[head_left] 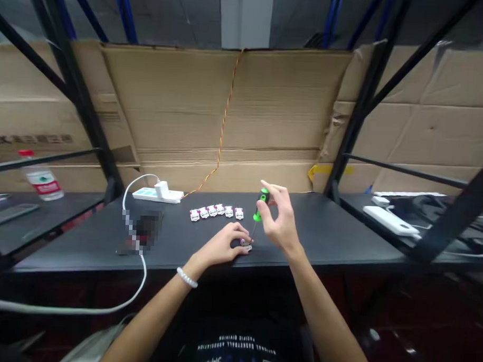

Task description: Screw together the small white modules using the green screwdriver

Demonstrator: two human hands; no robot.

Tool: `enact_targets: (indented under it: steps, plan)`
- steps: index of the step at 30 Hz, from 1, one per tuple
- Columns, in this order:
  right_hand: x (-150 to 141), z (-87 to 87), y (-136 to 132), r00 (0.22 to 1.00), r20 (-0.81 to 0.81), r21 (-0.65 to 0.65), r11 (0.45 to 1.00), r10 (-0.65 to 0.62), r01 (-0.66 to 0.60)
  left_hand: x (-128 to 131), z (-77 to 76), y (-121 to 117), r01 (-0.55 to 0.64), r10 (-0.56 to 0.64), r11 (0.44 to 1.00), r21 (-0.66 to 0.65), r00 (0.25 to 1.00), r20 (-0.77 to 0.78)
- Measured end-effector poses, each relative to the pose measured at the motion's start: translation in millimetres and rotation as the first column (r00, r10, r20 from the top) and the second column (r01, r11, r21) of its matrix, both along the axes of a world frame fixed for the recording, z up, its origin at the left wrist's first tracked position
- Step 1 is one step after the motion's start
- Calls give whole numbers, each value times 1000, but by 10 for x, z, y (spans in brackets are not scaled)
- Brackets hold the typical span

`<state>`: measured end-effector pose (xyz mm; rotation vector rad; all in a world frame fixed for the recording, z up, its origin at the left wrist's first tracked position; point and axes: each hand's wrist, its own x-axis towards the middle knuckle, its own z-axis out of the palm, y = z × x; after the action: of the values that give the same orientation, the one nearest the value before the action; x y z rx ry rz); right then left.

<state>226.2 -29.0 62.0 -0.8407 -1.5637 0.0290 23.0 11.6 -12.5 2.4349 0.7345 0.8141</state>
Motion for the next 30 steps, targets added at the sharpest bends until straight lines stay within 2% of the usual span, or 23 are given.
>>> enact_targets:
  steps: [3, 6, 8, 13, 14, 18, 19, 24, 28, 30]
  plan:
    - [5, 0, 3, 998, 18, 13, 998, -59, 58, 1, 0, -1, -3, 3, 1000, -12, 1000, -2]
    - [12, -3, 7, 998, 30, -22, 998, 57, -56, 3, 4, -2, -5, 5, 1000, -11, 1000, -13]
    - [9, -2, 5, 996, 27, -34, 995, 90, -89, 2, 4, 0, -3, 3, 1000, -8, 1000, -11]
    - [-20, -7, 9, 998, 13, -13, 998, -54, 54, -6, -10, 9, 0, 0, 1000, -1, 1000, -6]
    - [-22, -13, 13, 999, -4, -24, 999, -35, 35, -6, -11, 11, -1, 1, 1000, -1, 1000, -10]
    - [-12, -32, 15, 984, -62, -110, 979, 165, -171, -3, -8, 11, -3, 3, 1000, -5, 1000, -9]
    - [-9, -29, 10, 985, -53, -112, 979, 166, -171, -3, -8, 11, -2, 2, 1000, -5, 1000, -8]
    - [3, 7, -11, 998, 54, -9, 999, -34, 34, -9, -15, 14, 1, -1, 1000, 1, 1000, -7]
    - [36, 10, -12, 993, 41, -57, 992, 112, -110, -10, -10, 11, -12, 12, 1000, -7, 1000, -18]
    - [48, 15, -20, 988, 64, -52, 989, 143, -139, -6, -4, 8, -8, 8, 1000, -2, 1000, -18]
